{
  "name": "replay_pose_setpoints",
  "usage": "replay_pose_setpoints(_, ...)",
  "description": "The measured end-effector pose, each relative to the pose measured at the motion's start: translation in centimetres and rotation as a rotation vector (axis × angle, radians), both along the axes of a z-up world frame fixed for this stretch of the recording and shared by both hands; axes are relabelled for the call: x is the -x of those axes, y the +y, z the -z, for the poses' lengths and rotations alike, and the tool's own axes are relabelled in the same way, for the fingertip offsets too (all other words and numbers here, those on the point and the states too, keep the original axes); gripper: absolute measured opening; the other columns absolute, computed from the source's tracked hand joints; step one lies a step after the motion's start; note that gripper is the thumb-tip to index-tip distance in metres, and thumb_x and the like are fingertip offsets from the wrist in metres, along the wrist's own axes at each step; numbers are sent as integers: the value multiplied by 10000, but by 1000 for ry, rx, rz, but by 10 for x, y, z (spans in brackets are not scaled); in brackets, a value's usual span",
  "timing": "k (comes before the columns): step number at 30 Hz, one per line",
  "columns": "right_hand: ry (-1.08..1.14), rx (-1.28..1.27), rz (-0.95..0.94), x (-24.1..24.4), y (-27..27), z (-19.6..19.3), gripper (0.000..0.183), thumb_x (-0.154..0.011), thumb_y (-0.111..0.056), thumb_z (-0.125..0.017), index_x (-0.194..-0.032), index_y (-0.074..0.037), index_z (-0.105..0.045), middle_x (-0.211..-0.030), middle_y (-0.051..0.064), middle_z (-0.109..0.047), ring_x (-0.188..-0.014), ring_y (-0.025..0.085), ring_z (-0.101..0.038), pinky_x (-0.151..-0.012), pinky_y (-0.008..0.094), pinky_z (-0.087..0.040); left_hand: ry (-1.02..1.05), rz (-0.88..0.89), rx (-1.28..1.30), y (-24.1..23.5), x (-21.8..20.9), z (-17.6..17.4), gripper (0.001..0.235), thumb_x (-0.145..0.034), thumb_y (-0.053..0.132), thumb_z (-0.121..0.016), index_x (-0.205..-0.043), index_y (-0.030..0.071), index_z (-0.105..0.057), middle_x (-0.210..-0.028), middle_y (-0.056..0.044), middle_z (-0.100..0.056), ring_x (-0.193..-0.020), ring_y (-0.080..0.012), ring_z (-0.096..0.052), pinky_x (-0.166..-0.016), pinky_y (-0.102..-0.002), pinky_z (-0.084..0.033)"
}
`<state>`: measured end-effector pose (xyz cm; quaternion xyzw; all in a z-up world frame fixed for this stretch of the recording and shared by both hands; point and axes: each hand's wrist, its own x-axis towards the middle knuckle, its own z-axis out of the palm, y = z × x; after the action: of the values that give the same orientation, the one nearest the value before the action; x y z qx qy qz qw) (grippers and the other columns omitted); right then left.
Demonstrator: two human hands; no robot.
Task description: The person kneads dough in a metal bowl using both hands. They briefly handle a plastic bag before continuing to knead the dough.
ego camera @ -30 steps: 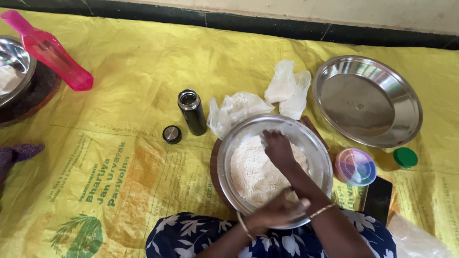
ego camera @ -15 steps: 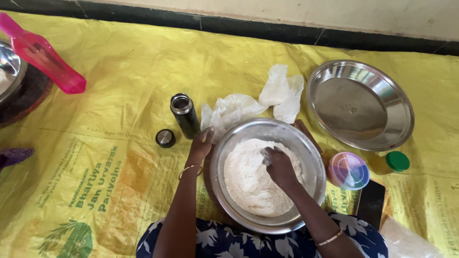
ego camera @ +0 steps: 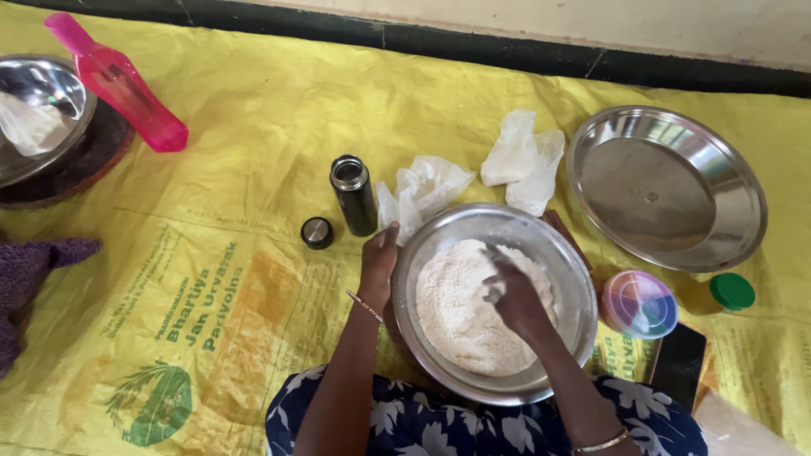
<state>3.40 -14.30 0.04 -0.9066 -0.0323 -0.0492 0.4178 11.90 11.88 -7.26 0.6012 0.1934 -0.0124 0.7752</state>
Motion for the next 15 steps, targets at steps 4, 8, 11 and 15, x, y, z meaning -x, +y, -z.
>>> replay_pose_setpoints(4, 47, 84, 25, 8, -4, -6, 363, -913, -3, -677, -1264, -90, -689, -1159, 171, -717, -908, 265, -766, -830, 376, -613, -10, -47, 272, -6, 4, -5, 287, -972, 299, -685, -1018, 25, -755, -640, 98, -386, -573, -57, -324, -534, -258, -285)
replay_pose_setpoints(8, 378, -181, 124, 15, 3, -13, 562, -960, -143, -589, -1507, -272, -586, -1313, 168, -725, -1068, 293, -777, -906, 410, -650, 52, -106, 364, -3, 1, -21, 323, -988, 309, -775, -1098, 14, -705, -762, 50, -402, -655, -110, -318, -610, -302, -305)
replay_pose_setpoints(11, 244, 170, -231, 18, 12, -23, 843, -821, -222, -772, -1580, -218, -404, -1678, 162, -238, -1429, 356, -320, -1137, 468, -349, 125, -223, 459, -18, -3, -45, 460, -906, 342, -677, -1275, 69, -644, -1168, 2, -683, -1056, -150, -607, -974, -312, -450)
replay_pose_setpoints(15, 459, -399, -148, 25, 24, -31, 621, -896, -447, -673, -1449, -191, -551, -1667, 89, -361, -1541, 274, -309, -1226, 490, -284, 127, -352, 563, -50, -6, -83, 602, -911, 413, -597, -1421, 96, -548, -1512, -29, -531, -1389, -186, -441, -1170, -425, -293)
